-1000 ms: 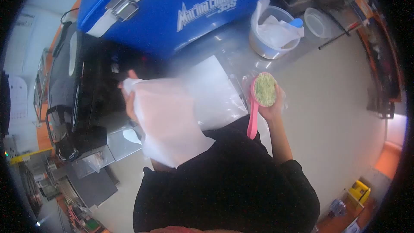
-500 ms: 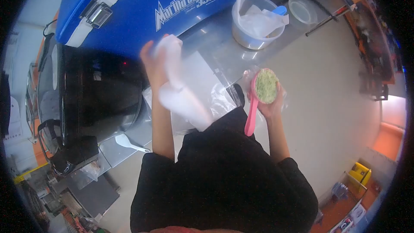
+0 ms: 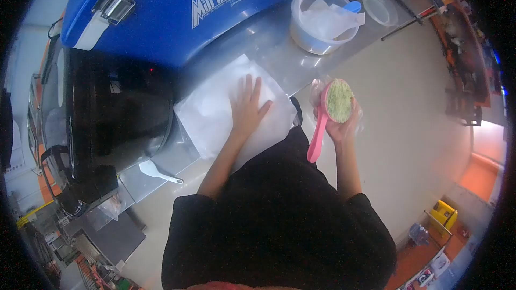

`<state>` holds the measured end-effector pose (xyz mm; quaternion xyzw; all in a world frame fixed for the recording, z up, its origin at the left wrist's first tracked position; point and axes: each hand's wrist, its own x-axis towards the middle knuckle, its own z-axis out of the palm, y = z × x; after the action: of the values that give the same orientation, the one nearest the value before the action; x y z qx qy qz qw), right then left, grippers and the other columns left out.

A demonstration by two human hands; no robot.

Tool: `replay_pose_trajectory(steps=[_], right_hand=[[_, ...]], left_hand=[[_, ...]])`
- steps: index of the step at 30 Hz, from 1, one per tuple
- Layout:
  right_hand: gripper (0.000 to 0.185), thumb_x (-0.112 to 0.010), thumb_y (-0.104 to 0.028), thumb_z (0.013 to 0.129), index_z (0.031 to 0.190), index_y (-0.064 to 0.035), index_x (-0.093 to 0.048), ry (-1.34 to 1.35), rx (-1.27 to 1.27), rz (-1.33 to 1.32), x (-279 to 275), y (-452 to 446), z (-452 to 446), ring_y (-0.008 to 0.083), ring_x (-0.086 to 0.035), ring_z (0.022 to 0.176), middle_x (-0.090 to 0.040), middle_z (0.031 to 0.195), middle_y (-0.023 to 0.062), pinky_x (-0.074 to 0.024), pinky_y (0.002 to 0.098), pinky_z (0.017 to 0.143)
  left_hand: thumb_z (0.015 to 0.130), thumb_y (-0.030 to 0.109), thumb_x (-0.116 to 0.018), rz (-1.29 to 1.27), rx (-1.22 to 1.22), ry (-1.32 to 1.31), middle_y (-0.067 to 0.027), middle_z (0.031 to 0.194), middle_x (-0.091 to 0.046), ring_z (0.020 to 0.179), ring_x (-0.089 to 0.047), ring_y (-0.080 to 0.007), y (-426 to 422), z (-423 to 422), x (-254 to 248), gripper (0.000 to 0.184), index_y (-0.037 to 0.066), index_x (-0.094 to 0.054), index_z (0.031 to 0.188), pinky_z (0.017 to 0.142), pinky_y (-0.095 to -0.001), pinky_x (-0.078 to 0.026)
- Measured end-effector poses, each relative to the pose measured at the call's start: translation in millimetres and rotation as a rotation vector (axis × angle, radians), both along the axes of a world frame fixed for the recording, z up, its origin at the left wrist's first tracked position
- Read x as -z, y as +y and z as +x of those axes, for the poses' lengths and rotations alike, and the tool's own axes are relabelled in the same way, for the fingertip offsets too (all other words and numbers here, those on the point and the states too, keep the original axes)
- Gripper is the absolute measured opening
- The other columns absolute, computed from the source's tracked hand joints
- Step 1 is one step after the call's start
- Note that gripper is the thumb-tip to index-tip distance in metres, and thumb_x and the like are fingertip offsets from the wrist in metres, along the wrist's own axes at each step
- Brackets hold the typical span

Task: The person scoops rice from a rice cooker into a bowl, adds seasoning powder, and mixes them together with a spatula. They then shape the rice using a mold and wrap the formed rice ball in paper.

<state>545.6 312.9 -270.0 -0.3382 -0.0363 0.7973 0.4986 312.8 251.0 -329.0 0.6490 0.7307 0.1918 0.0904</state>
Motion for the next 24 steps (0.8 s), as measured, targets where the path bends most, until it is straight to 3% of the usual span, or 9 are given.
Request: replay_pose_trajectory(steps=[4, 10, 16, 19, 23, 24], right_hand=[[0.050, -0.042, -0.046, 0.080, 0.114, -0.0099, -0.045, 0.032, -0.096, 0.136, 0, 2, -1, 0.0304, -0.051, 0.090, -0.050, 0.107, 0.0106, -0.0437, 0.0458, 0.068], [0.052, -0.038, -0.048, 0.082, 0.119, -0.0113, -0.043, 0.101, -0.103, 0.131, -9, 0, -12, 0.0318, -0.048, 0.100, -0.048, 0.113, 0.0145, -0.0433, 0.0478, 0.072], [0.055, -0.039, -0.051, 0.081, 0.121, -0.0136, -0.041, 0.103, -0.186, 0.105, -55, 0, -54, 0.0311, -0.046, 0.105, -0.048, 0.116, 0.0120, -0.0424, 0.0492, 0.072], [0.055, -0.040, -0.050, 0.081, 0.121, -0.0134, -0.041, 0.154, -0.268, 0.025, -48, -5, -80, 0.0320, -0.046, 0.104, -0.048, 0.116, 0.0117, -0.0423, 0.0499, 0.072], [0.053, -0.042, -0.047, 0.081, 0.120, -0.0113, -0.042, 0.118, -0.318, 0.076, -23, -2, -95, 0.0312, -0.048, 0.103, -0.048, 0.116, 0.0120, -0.0424, 0.0509, 0.075], [0.048, -0.043, -0.043, 0.082, 0.117, -0.0106, -0.043, 0.053, -0.318, 0.122, -11, 0, -94, 0.0283, -0.049, 0.101, -0.049, 0.115, 0.0113, -0.0430, 0.0461, 0.079]], left_hand=[[0.079, 0.039, -0.052, 0.064, -0.018, 0.018, -0.0129, 0.135, -0.027, 0.126, -0.020, -0.0330, 1, 1, 2, 0.057, 0.014, -0.037, 0.128, 0.098, -0.0559, -0.013], [0.077, 0.040, -0.054, 0.124, 0.048, 0.013, -0.0107, 0.133, -0.033, 0.124, -0.024, -0.0341, 6, -4, 26, 0.057, 0.017, -0.040, 0.126, 0.098, -0.0572, -0.014], [0.068, 0.047, -0.061, -0.049, 0.052, -0.026, -0.0152, 0.138, -0.021, 0.128, -0.010, -0.0378, 27, 2, -23, 0.073, 0.016, -0.034, 0.129, 0.099, -0.0575, -0.007], [0.064, 0.050, -0.062, -0.011, 0.013, -0.084, -0.0186, 0.139, -0.012, 0.129, -0.003, -0.0393, 28, 4, -4, 0.085, 0.016, -0.026, 0.133, 0.098, -0.0593, -0.002], [0.064, 0.049, -0.063, -0.197, -0.146, 0.011, -0.0206, 0.140, -0.006, 0.129, -0.001, -0.0397, -25, 17, -17, 0.091, 0.012, -0.019, 0.135, 0.099, -0.0585, 0.000], [0.065, 0.048, -0.062, -0.284, -0.143, -0.008, -0.0206, 0.140, -0.005, 0.129, -0.001, -0.0399, -41, 16, -27, 0.091, 0.010, -0.017, 0.135, 0.099, -0.0578, 0.000]])
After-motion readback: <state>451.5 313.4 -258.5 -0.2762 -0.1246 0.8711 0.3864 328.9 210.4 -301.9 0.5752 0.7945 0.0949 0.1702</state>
